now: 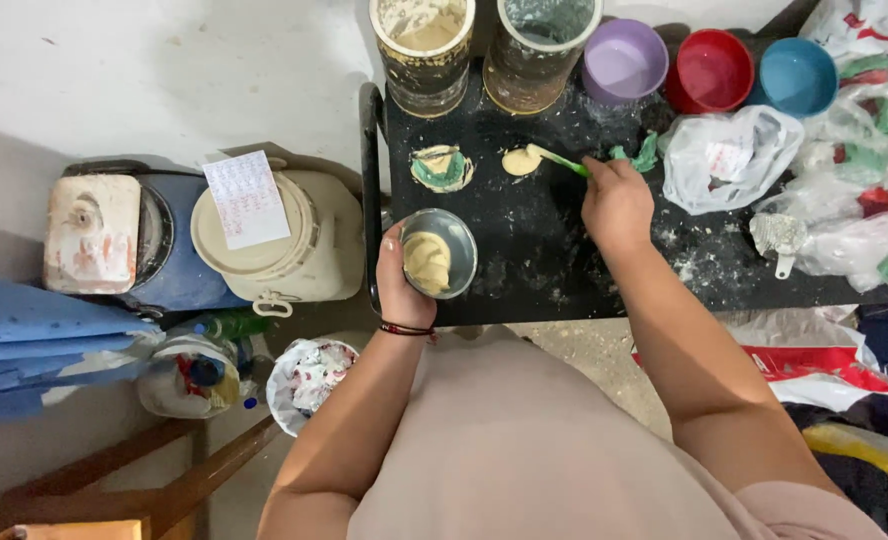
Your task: Filling dental impression trays with mixed material using a spatula
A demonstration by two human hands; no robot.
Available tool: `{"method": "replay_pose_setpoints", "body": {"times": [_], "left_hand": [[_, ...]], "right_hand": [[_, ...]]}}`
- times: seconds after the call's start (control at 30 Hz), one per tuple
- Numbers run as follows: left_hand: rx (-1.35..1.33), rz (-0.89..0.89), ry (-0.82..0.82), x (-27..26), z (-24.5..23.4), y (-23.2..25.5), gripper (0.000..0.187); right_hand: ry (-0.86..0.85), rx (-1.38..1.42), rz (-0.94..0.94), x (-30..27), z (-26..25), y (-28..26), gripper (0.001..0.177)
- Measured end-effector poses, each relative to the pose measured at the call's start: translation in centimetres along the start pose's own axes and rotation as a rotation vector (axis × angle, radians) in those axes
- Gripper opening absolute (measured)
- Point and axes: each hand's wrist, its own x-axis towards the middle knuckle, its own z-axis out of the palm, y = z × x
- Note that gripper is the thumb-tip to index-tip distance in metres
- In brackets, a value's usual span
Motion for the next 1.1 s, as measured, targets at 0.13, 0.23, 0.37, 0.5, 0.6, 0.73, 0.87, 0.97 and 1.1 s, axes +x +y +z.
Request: {"method": "replay_pose_setpoints", "body": {"times": [0.13,0.23,0.37,0.5,0.6,0.73,0.87,0.97,1.1], "left_hand": [[-0.033,0.002,-0.013,0.1,0.0,-0.8,0.053],[-0.018,-0.010,0.001,-0.4,0.2,-0.5,0.053],[-0.034,0.001,0.004,-0.1,0.7,-0.1,0.054],[-0.067,-0.017,0.023,0.4,-1.1,-1.6,0.054],[-0.059,-0.053,0.017,0.6,-0.4,-1.0,0.055],[-0.077,-0.103,0.039,1.1,-0.5,-1.7,0.052],[-0.136,-0.131,0.028,3.6,0.3,-3.3,0.052],[-0.153,-0.231,0.005,4.1,2.4,-3.4,0.054],[-0.203,-0.455,-0.005,2.5,7.0,-2.5,0.055]], "right_hand": [[0.028,-0.083,-0.007,0.7,2.2,0.0,0.028],[0.019,-0.167,-0.013,1.1,2.7,-0.9,0.022],[0.022,-0.030,-0.047,2.3,1.2,-2.0,0.024],[0.043,-0.074,-0.041,1.6,0.2,-1.8,0.026],[0.036,-0.160,-0.013,1.0,0.6,-0.9,0.024],[-0.006,-0.110,0.034,-0.3,-0.8,0.2,0.026],[0.007,0.309,0.168,1.2,-5.6,-2.0,0.035],[-0.003,0.572,0.141,1.1,-9.4,-6.0,0.041],[0.055,0.660,0.020,-0.3,-10.2,-10.6,0.039]]}}
